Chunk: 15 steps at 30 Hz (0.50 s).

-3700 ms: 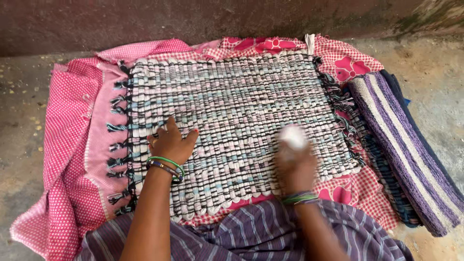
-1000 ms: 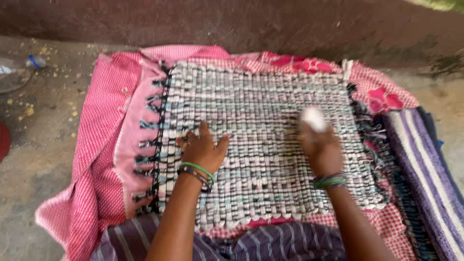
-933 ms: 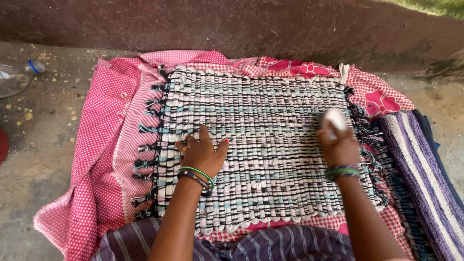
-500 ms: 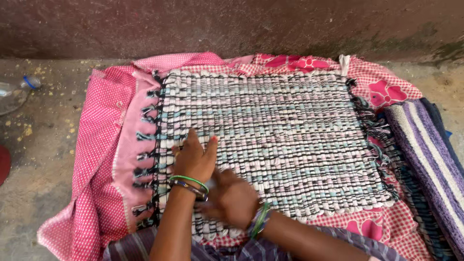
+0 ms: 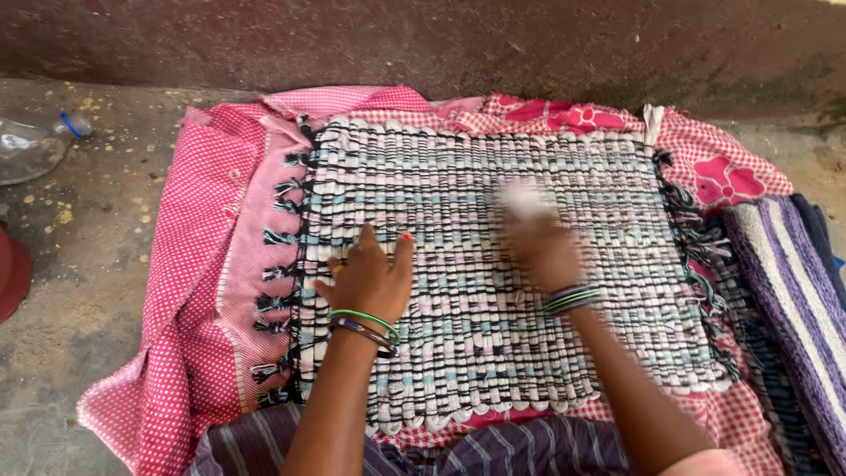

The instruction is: The person scrubs a small woven mat with a white cleaning block while sitting on a cloth on the ground.

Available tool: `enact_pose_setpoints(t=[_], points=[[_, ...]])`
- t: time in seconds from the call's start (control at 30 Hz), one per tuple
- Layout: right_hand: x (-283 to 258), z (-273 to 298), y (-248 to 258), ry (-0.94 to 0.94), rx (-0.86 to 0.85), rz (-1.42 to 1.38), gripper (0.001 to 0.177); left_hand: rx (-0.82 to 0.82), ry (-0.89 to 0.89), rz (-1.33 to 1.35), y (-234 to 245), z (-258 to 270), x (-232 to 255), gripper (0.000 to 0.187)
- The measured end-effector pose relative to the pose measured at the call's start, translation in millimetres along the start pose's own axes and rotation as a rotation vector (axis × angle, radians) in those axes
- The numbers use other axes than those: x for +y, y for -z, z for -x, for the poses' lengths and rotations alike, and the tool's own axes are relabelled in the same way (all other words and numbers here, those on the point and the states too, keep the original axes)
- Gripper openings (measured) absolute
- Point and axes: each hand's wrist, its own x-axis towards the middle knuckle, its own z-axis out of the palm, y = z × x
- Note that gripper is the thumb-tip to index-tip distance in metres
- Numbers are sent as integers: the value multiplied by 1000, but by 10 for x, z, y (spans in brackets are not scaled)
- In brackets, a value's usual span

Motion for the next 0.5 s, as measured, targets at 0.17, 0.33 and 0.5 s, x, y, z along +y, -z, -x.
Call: enact_pose_setpoints(t=[0.17, 0.33, 0.5], points=[[-1830, 876, -14, 404, -77, -266, 56, 225, 33, 35, 175, -58, -142, 78], [-742, 609, -319, 559, 35, -39, 23, 205, 5, 123, 202, -70, -212, 75], [1414, -88, 482, -123, 301, 365, 51, 206, -81, 99, 150, -13, -40, 74]])
